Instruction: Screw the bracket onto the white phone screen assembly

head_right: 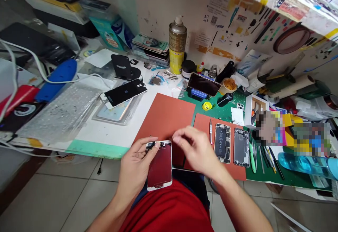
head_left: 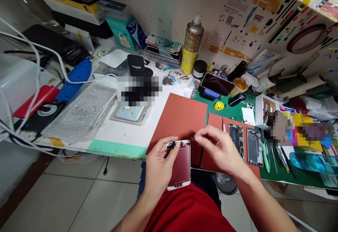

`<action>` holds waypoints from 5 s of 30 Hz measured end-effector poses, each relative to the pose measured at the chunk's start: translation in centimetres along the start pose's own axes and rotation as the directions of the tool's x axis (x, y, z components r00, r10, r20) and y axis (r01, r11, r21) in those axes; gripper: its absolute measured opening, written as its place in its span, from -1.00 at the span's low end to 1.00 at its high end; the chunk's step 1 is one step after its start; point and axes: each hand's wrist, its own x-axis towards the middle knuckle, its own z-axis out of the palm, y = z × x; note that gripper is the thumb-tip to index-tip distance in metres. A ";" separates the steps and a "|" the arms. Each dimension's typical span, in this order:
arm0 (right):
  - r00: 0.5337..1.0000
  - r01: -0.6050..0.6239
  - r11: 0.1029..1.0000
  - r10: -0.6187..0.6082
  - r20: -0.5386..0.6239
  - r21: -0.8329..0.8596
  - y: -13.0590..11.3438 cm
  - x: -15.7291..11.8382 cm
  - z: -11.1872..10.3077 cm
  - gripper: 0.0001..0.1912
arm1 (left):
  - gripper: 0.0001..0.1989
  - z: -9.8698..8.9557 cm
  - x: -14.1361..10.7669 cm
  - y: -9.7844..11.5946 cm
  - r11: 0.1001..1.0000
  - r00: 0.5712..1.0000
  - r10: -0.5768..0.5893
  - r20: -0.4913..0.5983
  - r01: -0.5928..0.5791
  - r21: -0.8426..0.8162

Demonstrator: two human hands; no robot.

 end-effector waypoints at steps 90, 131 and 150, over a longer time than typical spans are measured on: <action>0.867 -0.202 0.786 0.421 -0.267 0.584 0.1 -5.6 5.6 -0.84 | -0.63 3.0 -3.2 2.9 0.975 0.978 -0.207 0.028 0.208 -0.074; 0.821 -0.088 0.689 0.459 -0.339 0.719 0.2 -6.0 6.8 -0.59 | -0.25 2.9 -3.1 2.1 0.988 0.993 -0.115 -0.033 0.117 0.096; 0.887 -0.150 0.814 0.361 -0.286 0.561 1.9 -4.3 5.4 -0.69 | -0.62 2.7 -0.4 1.7 0.964 0.954 -0.261 0.148 0.251 0.084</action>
